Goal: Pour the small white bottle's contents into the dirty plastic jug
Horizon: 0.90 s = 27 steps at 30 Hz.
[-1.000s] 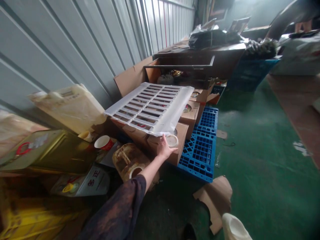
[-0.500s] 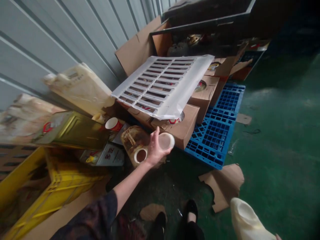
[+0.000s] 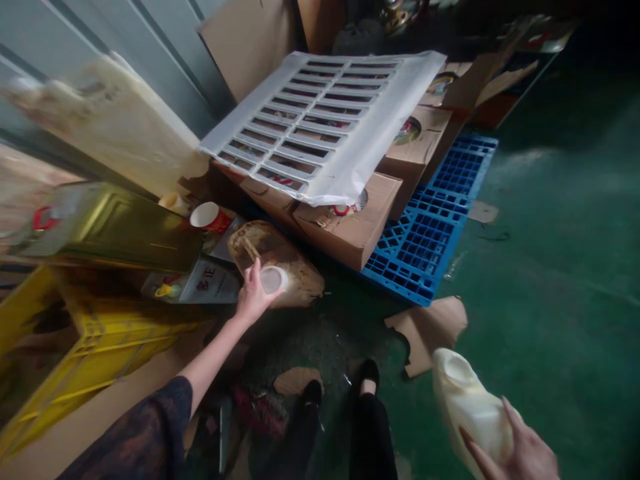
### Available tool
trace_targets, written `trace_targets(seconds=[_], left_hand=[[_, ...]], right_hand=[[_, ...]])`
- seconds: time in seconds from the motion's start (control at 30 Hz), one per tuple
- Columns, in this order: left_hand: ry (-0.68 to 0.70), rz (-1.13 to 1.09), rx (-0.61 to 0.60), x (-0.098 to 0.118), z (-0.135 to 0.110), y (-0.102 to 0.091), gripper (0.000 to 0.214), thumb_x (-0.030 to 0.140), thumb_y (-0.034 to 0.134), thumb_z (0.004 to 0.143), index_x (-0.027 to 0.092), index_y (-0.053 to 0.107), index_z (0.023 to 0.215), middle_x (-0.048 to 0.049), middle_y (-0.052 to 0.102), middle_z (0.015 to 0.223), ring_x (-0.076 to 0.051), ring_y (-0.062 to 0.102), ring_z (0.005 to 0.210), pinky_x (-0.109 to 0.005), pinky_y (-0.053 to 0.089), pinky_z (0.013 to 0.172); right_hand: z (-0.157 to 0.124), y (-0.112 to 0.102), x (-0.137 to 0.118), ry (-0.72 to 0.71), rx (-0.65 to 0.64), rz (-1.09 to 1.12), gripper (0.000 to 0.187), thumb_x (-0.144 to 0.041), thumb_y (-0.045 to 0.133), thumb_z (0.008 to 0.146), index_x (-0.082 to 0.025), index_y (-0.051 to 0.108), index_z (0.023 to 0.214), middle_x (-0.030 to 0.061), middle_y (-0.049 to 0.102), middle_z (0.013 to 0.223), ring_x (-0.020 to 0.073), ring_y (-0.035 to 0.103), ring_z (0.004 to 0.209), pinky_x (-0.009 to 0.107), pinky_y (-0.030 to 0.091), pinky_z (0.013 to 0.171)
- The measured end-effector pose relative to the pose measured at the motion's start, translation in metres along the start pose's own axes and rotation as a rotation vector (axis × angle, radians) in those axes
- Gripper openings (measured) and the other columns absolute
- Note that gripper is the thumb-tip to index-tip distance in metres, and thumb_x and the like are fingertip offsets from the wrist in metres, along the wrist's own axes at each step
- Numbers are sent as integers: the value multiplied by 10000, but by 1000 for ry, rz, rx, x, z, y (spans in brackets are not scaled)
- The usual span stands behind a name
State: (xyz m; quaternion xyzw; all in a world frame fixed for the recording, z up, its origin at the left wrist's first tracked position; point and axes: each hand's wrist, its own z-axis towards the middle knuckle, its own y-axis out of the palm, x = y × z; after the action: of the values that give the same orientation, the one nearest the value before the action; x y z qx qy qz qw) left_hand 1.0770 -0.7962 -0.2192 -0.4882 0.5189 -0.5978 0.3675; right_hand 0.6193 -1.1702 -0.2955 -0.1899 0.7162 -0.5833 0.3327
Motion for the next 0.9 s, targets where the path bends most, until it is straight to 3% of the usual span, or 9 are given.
trace_targets(seconds=[0.13, 0.3, 0.47, 0.57, 0.63, 0.7, 0.8, 0.9], left_hand=[[117, 133, -29, -5, -3, 4, 1009, 551, 677, 775, 95, 186, 1530, -249, 449, 1376, -403, 561, 1207, -515, 568, 898], [282, 177, -36, -21, -5, 13, 1009, 572, 670, 782, 96, 195, 1535, -241, 475, 1351, -385, 563, 1204, -475, 578, 886], [219, 49, 9, -33, -9, 26, 1003, 544, 677, 786, 106, 182, 1540, -250, 414, 1420, -392, 503, 1286, -507, 524, 992], [140, -109, -3, -30, -6, 25, 1212, 556, 793, 652, 73, 128, 1541, -279, 349, 1453, -415, 396, 1375, -524, 443, 1088], [111, -168, -7, -24, -8, 13, 1353, 602, 839, 546, 72, 94, 1543, -290, 303, 1481, -429, 309, 1425, -541, 388, 1132], [75, -197, 27, -21, -18, -5, 1352, 646, 819, 540, 101, 100, 1547, -282, 285, 1499, -428, 301, 1430, -554, 379, 1134], [3, -341, 85, -34, -55, -37, 1140, 645, 732, 656, 143, 190, 1525, -242, 372, 1433, -373, 490, 1306, -541, 458, 1066], [-104, -530, -37, -75, -120, -72, 730, 537, 639, 762, 213, 418, 1378, -148, 503, 1297, -275, 606, 1174, -459, 518, 1006]], right_hand=[[0, -13, -25, 9, 17, -15, 943, -821, 384, 747, -171, 381, 1430, 167, 572, 1149, 348, 550, 1034, 487, 515, 787], [-2, -20, -38, 11, 37, 17, 926, -805, 430, 744, -189, 371, 1433, 162, 559, 1187, 338, 538, 1063, 475, 493, 794], [-6, -38, -56, -4, 60, 68, 887, -738, 517, 744, -209, 360, 1437, 149, 553, 1204, 332, 525, 1099, 466, 485, 817], [-9, -56, -69, -16, 80, 71, 872, -690, 559, 739, -208, 357, 1437, 151, 544, 1215, 329, 523, 1099, 467, 493, 818], [-12, -70, -76, -35, 89, 61, 856, -662, 576, 738, -217, 358, 1435, 149, 536, 1233, 331, 523, 1109, 469, 501, 817], [-16, -86, -81, -69, 94, 55, 850, -655, 580, 737, -223, 358, 1435, 146, 536, 1238, 330, 528, 1102, 470, 510, 813], [-24, -113, -89, -128, 113, 37, 861, -684, 569, 732, -214, 372, 1426, 145, 556, 1188, 325, 552, 1034, 463, 526, 772], [-33, -143, -104, -195, 114, 15, 825, -653, 566, 750, -203, 382, 1415, 142, 583, 1124, 326, 579, 975, 443, 544, 702]])
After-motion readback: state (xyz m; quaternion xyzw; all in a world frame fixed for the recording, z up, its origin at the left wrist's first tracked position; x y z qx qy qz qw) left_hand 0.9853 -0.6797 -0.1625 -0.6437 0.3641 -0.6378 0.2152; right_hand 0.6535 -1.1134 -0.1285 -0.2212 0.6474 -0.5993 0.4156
